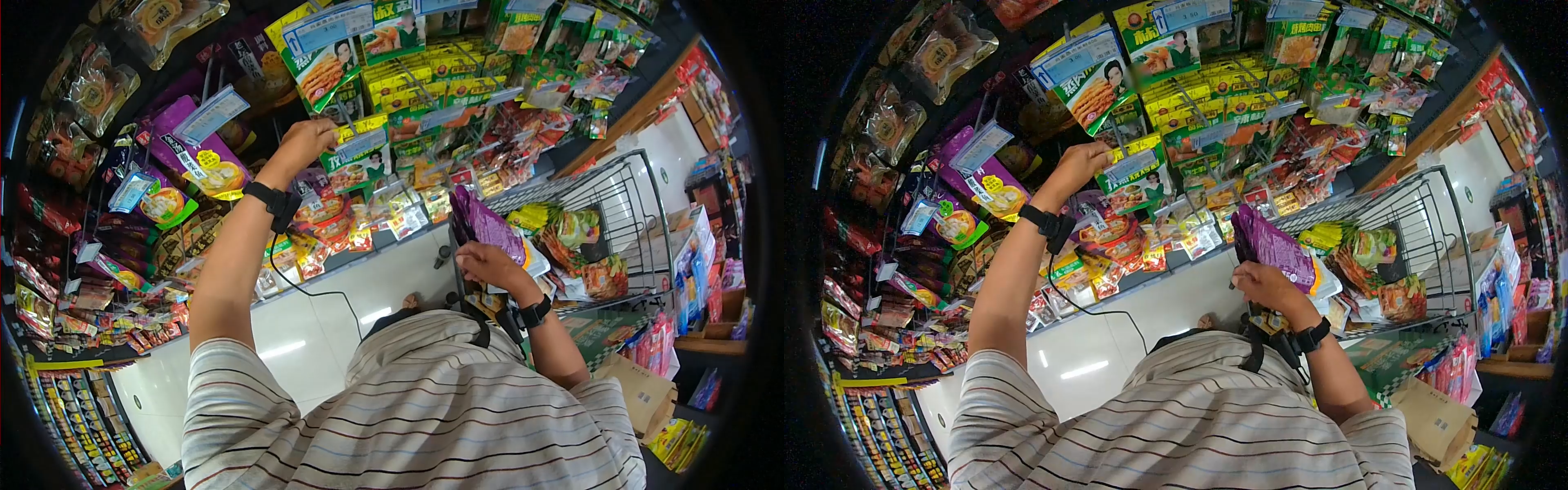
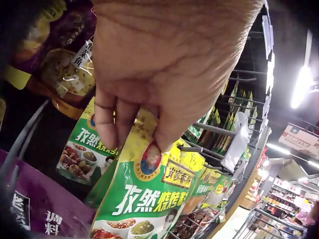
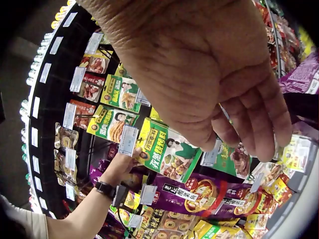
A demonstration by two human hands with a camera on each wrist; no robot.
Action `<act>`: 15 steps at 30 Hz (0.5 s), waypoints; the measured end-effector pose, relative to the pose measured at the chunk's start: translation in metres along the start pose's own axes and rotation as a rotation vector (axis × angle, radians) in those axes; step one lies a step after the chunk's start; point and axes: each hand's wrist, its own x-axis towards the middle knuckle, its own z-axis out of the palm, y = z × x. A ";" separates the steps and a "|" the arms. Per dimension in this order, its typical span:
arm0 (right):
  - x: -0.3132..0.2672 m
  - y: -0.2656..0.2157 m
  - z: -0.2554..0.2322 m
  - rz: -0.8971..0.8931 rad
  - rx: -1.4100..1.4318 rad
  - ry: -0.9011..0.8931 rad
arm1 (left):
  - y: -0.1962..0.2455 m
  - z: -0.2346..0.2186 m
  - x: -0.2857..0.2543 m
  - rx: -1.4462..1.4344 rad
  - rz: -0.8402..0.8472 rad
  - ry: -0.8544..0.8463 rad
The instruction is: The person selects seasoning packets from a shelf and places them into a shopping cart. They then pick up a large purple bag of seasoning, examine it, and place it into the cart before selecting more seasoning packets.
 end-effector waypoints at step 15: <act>0.008 -0.007 -0.002 -0.068 0.034 -0.005 | -0.004 0.002 -0.006 -0.232 0.065 -0.274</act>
